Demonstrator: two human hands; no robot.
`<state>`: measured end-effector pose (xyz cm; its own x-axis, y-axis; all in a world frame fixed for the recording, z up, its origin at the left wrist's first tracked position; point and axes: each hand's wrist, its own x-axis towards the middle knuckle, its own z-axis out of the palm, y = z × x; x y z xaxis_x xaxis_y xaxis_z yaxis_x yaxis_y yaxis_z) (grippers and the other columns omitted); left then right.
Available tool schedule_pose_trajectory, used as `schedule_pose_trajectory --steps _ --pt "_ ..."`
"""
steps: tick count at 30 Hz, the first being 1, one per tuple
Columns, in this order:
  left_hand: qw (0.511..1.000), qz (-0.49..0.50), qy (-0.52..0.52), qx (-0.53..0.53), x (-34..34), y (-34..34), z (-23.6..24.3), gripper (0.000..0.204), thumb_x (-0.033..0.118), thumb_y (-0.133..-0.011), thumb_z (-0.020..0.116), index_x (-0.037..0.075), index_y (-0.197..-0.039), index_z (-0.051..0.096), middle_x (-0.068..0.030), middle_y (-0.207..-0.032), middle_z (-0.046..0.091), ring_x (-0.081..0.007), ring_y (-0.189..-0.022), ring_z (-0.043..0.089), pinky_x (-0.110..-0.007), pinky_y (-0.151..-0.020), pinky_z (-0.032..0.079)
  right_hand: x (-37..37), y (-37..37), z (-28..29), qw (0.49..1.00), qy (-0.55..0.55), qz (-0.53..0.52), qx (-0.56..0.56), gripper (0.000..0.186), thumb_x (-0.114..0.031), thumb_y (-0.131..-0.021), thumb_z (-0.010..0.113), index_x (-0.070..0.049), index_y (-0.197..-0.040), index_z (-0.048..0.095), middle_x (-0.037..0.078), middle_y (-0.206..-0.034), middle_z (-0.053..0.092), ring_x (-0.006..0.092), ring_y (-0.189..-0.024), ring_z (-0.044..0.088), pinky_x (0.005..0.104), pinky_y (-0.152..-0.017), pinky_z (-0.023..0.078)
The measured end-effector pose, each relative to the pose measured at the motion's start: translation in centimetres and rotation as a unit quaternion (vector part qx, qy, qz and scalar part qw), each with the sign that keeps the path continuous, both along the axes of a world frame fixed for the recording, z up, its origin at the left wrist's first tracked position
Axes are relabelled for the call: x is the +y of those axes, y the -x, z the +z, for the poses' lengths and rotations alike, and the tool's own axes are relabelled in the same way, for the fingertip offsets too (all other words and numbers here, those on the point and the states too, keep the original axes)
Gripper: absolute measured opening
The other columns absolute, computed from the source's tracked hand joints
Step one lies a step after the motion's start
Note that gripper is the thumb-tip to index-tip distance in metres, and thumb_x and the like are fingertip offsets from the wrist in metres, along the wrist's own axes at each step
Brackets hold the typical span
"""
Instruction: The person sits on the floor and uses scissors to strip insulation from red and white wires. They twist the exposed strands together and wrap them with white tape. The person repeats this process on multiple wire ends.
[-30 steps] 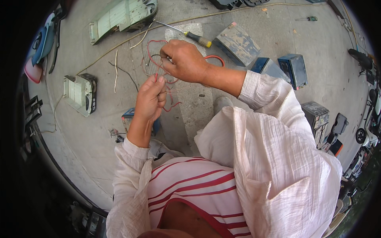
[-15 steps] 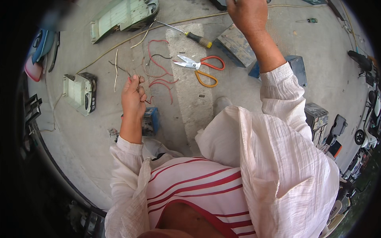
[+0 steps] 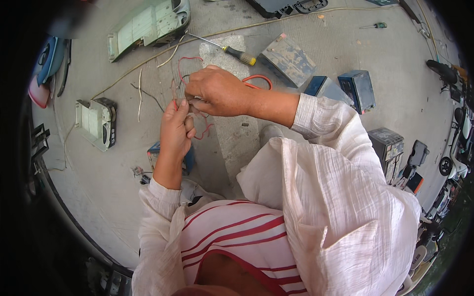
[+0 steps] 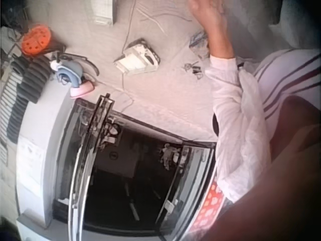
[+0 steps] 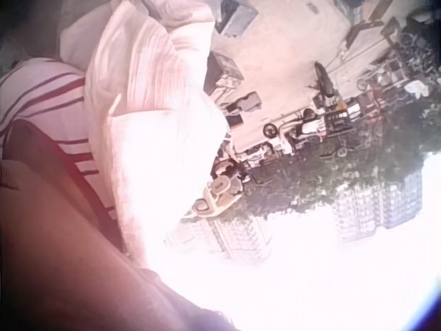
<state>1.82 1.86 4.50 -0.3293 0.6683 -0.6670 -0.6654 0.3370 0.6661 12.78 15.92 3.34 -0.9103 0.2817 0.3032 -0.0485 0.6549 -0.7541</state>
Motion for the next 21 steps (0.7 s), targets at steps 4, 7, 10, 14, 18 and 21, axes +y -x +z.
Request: schedule_pose_trajectory --steps 4,7,10,14,18,21 --pt "1.0 -0.02 -0.009 -0.008 -0.39 0.37 -0.19 0.014 0.02 -0.098 0.049 0.008 -0.091 0.048 0.002 -0.073 0.049 -0.0008 -0.044 0.029 -0.019 -0.038 0.022 -0.24 -0.05 -0.21 0.999 -0.035 -0.018 0.011 0.011 -0.013 -0.075 0.068 -0.01 -0.08 0.059 0.006 -0.074 0.054 0.026 -0.076 0.057 0.037 -0.071 0.042" --pt "0.999 -0.047 0.005 -0.014 -0.27 0.48 -0.04 0.013 0.021 -0.098 0.05 0.01 -0.091 0.05 0.0043 -0.07 0.046 0.0 -0.046 0.029 -0.018 -0.038 0.021 -0.32 -0.53 -0.26 0.999 -0.025 -0.025 0.015 0.011 -0.012 -0.076 0.068 -0.009 -0.08 0.058 0.006 -0.075 0.055 0.0264 -0.075 0.056 0.0374 -0.071 0.042" --pt "0.998 -0.063 0.005 -0.003 -0.53 0.73 -0.64 0.013 0.023 -0.097 0.051 0.011 -0.091 0.05 0.0061 -0.069 0.042 0.0 -0.046 0.027 -0.018 -0.038 0.021 -0.45 -0.64 -0.37 0.998 0.041 -0.04 -0.001 0.01 -0.012 -0.079 0.067 -0.006 -0.084 0.06 0.007 -0.075 0.055 0.0251 -0.072 0.055 0.0358 -0.068 0.043" --pt "0.999 -0.051 -0.014 -0.009 -0.6 0.38 -0.26 0.011 0.02 -0.097 0.052 0.01 -0.091 0.052 0.008 -0.065 0.04 -0.0002 -0.047 0.027 -0.018 -0.039 0.019 -0.6 -0.64 -0.19 0.972 0.192 -0.137 -0.023 0.016 -0.009 -0.082 0.064 -0.004 -0.097 0.063 0.007 -0.078 0.055 0.0198 -0.069 0.054 0.031 -0.063 0.044" --pt "0.998 -0.044 -0.032 -0.043 -0.57 0.44 -0.35 0.011 0.018 -0.097 0.052 0.008 -0.094 0.053 0.0076 -0.066 0.04 -0.0002 -0.047 0.027 -0.019 -0.039 0.019 -0.55 -0.57 -0.79 0.968 0.182 -0.175 -0.013 0.025 -0.006 -0.084 0.063 -0.006 -0.109 0.065 0.006 -0.081 0.055 0.0155 -0.07 0.053 0.0274 -0.064 0.044" --pt "0.997 -0.042 -0.032 -0.059 -0.84 0.65 -0.3 0.011 0.019 -0.097 0.052 0.007 -0.095 0.052 0.0071 -0.068 0.041 -0.0001 -0.047 0.027 -0.019 -0.04 0.019 -0.7 -0.37 -0.84 0.979 0.158 -0.124 -0.017 0.029 -0.006 -0.082 0.066 -0.007 -0.111 0.065 0.006 -0.082 0.055 0.0151 -0.07 0.053 0.0269 -0.064 0.044"
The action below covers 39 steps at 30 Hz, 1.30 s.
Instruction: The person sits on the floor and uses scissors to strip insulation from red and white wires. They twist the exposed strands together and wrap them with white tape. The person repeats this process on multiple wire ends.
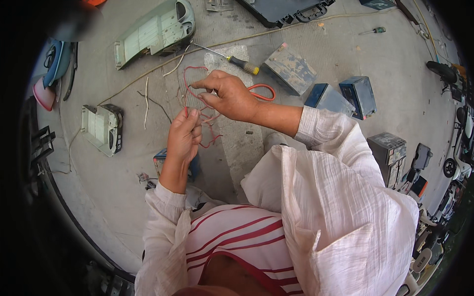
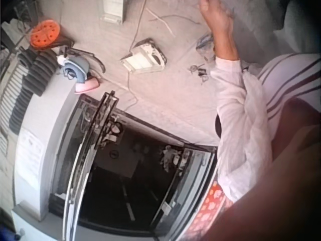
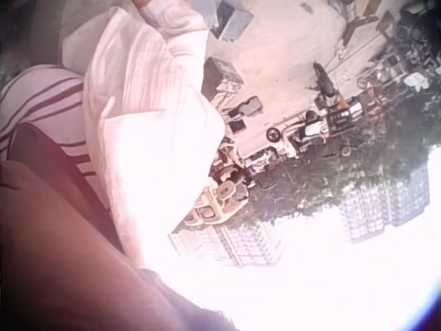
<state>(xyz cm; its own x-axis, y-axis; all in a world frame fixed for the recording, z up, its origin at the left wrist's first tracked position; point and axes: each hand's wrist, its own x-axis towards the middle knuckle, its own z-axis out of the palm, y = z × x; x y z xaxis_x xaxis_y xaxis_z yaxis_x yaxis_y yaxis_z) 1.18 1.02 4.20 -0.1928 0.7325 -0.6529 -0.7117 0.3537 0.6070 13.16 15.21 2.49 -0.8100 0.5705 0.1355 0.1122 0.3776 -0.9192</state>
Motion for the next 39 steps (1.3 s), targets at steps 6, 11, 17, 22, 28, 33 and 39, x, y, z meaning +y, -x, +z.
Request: schedule_pose_trajectory --steps 6,11,17,22,28,33,39 --pt "0.999 -0.008 -0.006 -0.049 0.0 -0.3 0.2 0.011 0.019 -0.097 0.051 0.008 -0.098 0.05 0.0073 -0.068 0.039 -0.0002 -0.048 0.027 -0.017 -0.04 0.019 0.0 0.2 0.4 1.0 0.006 -0.018 -0.014 0.024 -0.01 -0.078 0.069 -0.006 -0.101 0.068 0.011 -0.085 0.06 0.0246 -0.074 0.058 0.0335 -0.065 0.047" --pt "0.996 -0.021 -0.022 -0.084 -0.1 -0.3 -0.2 0.01 0.02 -0.097 0.051 0.01 -0.098 0.05 0.0076 -0.068 0.038 -0.0002 -0.049 0.026 -0.017 -0.041 0.019 0.2 0.0 0.1 1.0 0.004 -0.001 0.013 0.015 -0.008 -0.078 0.07 -0.004 -0.092 0.067 0.009 -0.081 0.06 0.0202 -0.072 0.058 0.0318 -0.062 0.046" --pt "0.995 -0.022 -0.03 -0.095 0.0 -0.3 0.0 0.01 0.021 -0.098 0.05 0.011 -0.097 0.049 0.0076 -0.068 0.037 -0.0001 -0.05 0.026 -0.016 -0.041 0.019 0.6 -0.1 0.3 0.997 -0.069 0.009 0.046 0.012 -0.008 -0.079 0.07 -0.002 -0.087 0.064 0.01 -0.077 0.059 0.021 -0.07 0.058 0.0319 -0.061 0.047" --pt "0.994 -0.027 -0.031 -0.101 -0.1 -0.3 0.1 0.009 0.02 -0.098 0.051 0.011 -0.096 0.049 0.0078 -0.068 0.037 -0.0001 -0.049 0.026 -0.016 -0.04 0.019 0.5 0.0 1.1 0.997 -0.067 0.012 0.025 0.019 -0.008 -0.077 0.071 -0.003 -0.094 0.063 0.01 -0.082 0.06 0.0235 -0.074 0.06 0.0338 -0.063 0.048" --pt "0.994 -0.025 -0.034 -0.103 -0.2 -0.5 0.0 0.009 0.02 -0.098 0.051 0.012 -0.093 0.05 0.0081 -0.067 0.037 0.0 -0.049 0.025 -0.017 -0.04 0.018 0.9 0.0 0.5 0.994 -0.094 0.045 0.042 0.022 -0.007 -0.076 0.072 -0.004 -0.096 0.062 0.01 -0.084 0.06 0.0256 -0.077 0.06 0.0346 -0.066 0.048" --pt "0.994 -0.036 -0.028 -0.104 -0.1 -0.5 0.2 0.009 0.019 -0.098 0.049 0.012 -0.092 0.048 0.0077 -0.066 0.034 -0.0006 -0.048 0.024 -0.017 -0.039 0.018 0.5 0.4 0.7 0.997 -0.071 0.01 0.039 0.018 -0.007 -0.076 0.071 -0.004 -0.091 0.062 0.01 -0.085 0.06 0.0266 -0.08 0.06 0.0351 -0.067 0.048" --pt "0.992 -0.045 -0.03 -0.118 -0.1 -0.4 0.2 0.009 0.02 -0.098 0.049 0.012 -0.093 0.048 0.0077 -0.065 0.033 -0.0006 -0.048 0.024 -0.016 -0.039 0.018 1.2 0.2 -0.1 0.994 -0.078 0.061 0.037 0.013 -0.007 -0.076 0.071 -0.004 -0.087 0.064 0.009 -0.083 0.06 0.0271 -0.08 0.059 0.0356 -0.069 0.047"
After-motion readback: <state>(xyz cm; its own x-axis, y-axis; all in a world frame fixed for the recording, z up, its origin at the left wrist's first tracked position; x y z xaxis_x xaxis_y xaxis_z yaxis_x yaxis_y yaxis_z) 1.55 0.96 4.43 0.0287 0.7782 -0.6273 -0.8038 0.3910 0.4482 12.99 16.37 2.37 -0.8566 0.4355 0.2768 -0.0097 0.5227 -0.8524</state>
